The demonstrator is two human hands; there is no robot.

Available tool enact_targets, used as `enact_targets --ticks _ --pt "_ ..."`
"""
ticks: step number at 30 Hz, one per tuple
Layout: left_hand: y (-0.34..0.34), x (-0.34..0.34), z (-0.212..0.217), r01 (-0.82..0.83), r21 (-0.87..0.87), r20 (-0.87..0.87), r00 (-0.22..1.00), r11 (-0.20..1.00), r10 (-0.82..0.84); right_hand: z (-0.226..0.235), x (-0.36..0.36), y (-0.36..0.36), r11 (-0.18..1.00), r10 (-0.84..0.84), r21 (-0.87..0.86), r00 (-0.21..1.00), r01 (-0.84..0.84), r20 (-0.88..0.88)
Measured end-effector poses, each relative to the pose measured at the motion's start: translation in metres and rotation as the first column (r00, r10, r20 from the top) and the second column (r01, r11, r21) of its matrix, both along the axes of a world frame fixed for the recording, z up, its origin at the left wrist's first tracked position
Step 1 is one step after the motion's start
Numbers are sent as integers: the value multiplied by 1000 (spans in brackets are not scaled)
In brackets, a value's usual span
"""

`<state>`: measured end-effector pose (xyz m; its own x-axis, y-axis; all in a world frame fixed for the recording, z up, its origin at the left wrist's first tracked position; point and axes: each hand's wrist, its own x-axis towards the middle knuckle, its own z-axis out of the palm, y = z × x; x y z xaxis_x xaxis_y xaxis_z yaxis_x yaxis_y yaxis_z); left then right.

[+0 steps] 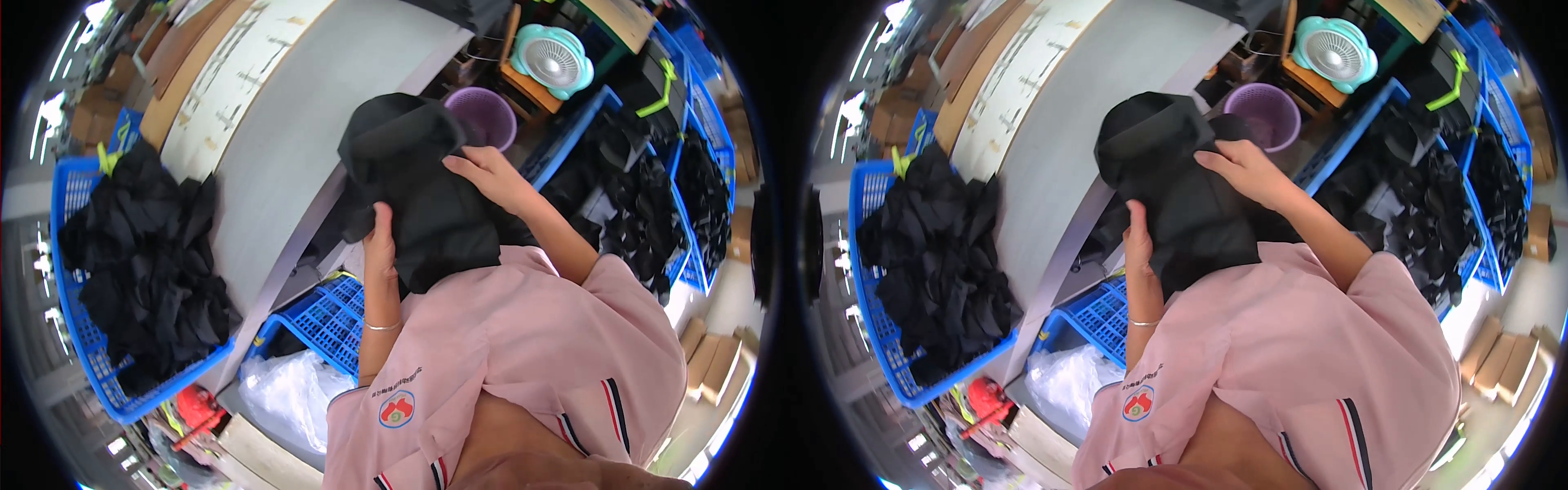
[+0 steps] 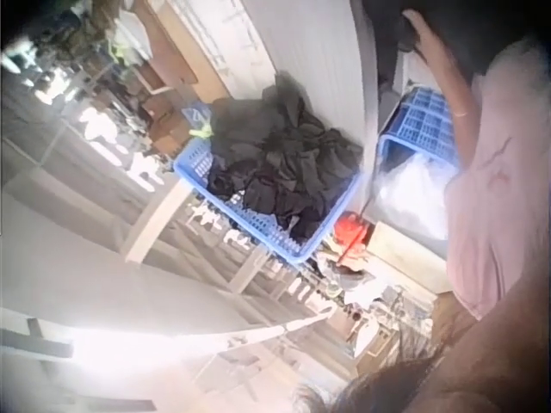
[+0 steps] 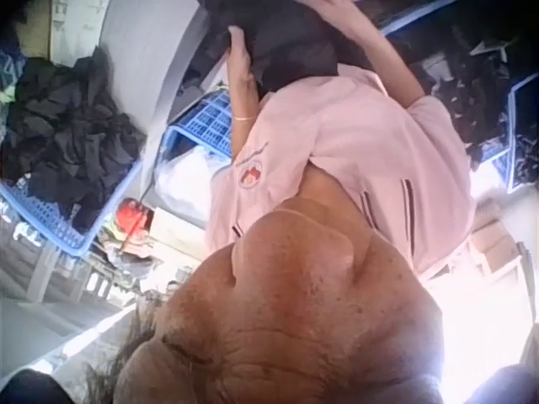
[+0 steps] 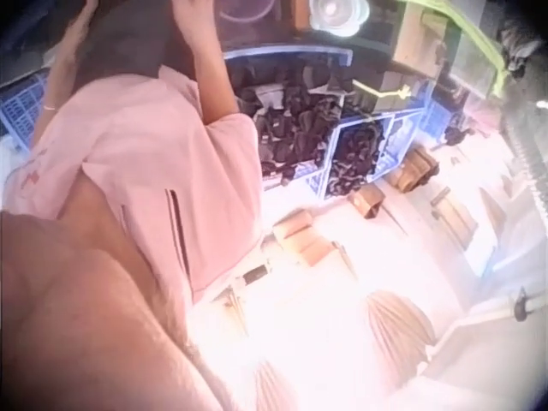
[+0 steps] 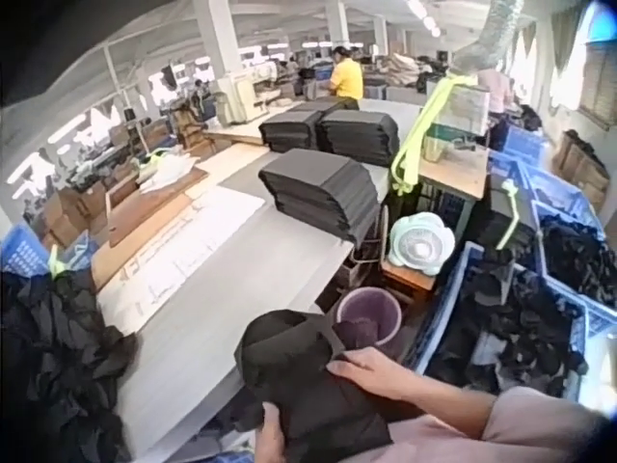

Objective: The person is inspecting and sorting black fabric components at an industrial workstation.

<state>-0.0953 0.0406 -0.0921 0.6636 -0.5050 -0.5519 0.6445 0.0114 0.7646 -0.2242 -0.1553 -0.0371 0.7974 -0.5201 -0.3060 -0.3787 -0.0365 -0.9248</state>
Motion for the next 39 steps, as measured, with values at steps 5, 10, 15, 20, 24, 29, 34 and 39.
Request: enact_targets --ticks 5,10,15,20,24,29,34,39 --pt "-5 -16 8 76 -499 -139 976 863 -167 -6 -8 13 612 -185 782 940 -118 287" --pt "-12 -18 4 172 -353 -62 976 920 -207 -15 -9 25 616 -213 756 877 -221 430" --pt "-25 -17 3 204 -227 -4 978 952 -210 -45 -28 5 956 -292 112 872 270 392" --pt "-62 -41 18 492 -95 221 858 865 -463 -93 -81 -12 789 -490 -137 749 598 446" --pt "-74 -66 78 505 -197 548 767 841 -332 -144 -179 -66 520 -737 -346 615 781 281" --pt "-25 -74 212 435 -860 505 801 267 321 -169 -288 -89 347 -931 -835 264 427 -252" --pt "-19 -78 268 495 -868 395 658 26 642 -198 -279 -78 266 -668 -963 729 49 -147" --pt "-5 -56 275 550 -824 455 493 140 741 -294 -294 -78 749 -371 -580 522 -320 -768"
